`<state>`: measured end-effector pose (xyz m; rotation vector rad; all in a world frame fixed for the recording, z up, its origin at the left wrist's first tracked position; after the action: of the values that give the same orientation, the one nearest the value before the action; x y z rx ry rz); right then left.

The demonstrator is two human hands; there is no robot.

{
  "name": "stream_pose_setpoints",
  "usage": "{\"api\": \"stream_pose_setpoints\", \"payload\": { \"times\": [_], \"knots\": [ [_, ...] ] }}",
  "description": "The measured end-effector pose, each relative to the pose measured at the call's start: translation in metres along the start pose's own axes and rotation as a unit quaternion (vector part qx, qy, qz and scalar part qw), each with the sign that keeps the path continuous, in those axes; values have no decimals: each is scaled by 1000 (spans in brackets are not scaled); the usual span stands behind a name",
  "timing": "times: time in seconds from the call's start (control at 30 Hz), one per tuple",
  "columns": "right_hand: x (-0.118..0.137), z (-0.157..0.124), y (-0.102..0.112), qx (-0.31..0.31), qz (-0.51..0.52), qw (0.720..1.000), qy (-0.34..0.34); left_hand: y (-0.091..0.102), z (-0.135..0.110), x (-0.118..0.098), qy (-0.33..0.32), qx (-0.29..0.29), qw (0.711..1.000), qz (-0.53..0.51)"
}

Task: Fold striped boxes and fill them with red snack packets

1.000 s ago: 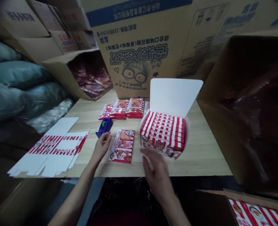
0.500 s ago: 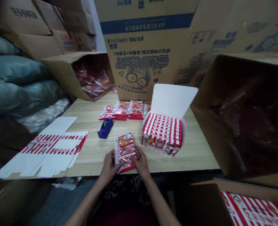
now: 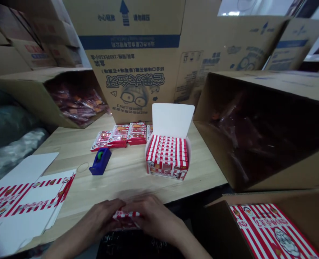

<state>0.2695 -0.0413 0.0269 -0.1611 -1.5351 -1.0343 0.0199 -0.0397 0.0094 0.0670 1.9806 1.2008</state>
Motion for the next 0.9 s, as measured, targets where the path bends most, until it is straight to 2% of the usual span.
{"api": "stream_pose_setpoints", "payload": {
  "times": [0.03,0.1,0.17,0.2,0.23,0.3,0.37,0.47,0.57,0.67,0.8,0.9],
  "knots": [
    [-4,-2,9,-14,-4,1000,2,-1,0,2,17,7,999,-38],
    [-23,-5,40,-101,-35,994,-24,3,-1,9,47,-13,993,-107],
    [-51,-8,81,-214,-120,966,-85,15,-4,17,70,-50,979,-185],
    [-66,-9,101,-248,-187,943,-117,24,-6,21,82,-72,968,-225],
    [-81,-9,118,-254,-249,921,-157,33,-8,23,94,-98,956,-260],
    [-107,-6,140,-220,-335,889,-223,54,-11,24,114,-160,936,-293],
    [-122,0,148,-189,-367,875,-254,77,-11,21,116,-226,928,-273],
    [-128,6,146,-171,-382,867,-271,109,4,7,80,-294,928,-212],
    [-125,6,144,-153,-387,865,-280,133,45,-14,-4,-332,927,-176],
    [-122,2,142,-147,-382,870,-275,143,110,-38,-124,-329,923,-159],
    [-117,-1,135,-153,-388,867,-274,134,200,-61,-239,-232,933,-135],
    [-113,-1,130,-160,-392,864,-273,122,247,-63,-263,-146,944,-138]
  ]
}}
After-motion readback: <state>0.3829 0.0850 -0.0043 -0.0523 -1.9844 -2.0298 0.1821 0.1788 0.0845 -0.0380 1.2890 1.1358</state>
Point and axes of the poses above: each hand's wrist, its own z-axis towards the middle knuckle, its own y-axis out of the back of the hand, x = y × z, the point moved 1 cm from there along z, towards the middle knuckle, and after that the axes turned 9 degrees about x, right-handed, at the moved point
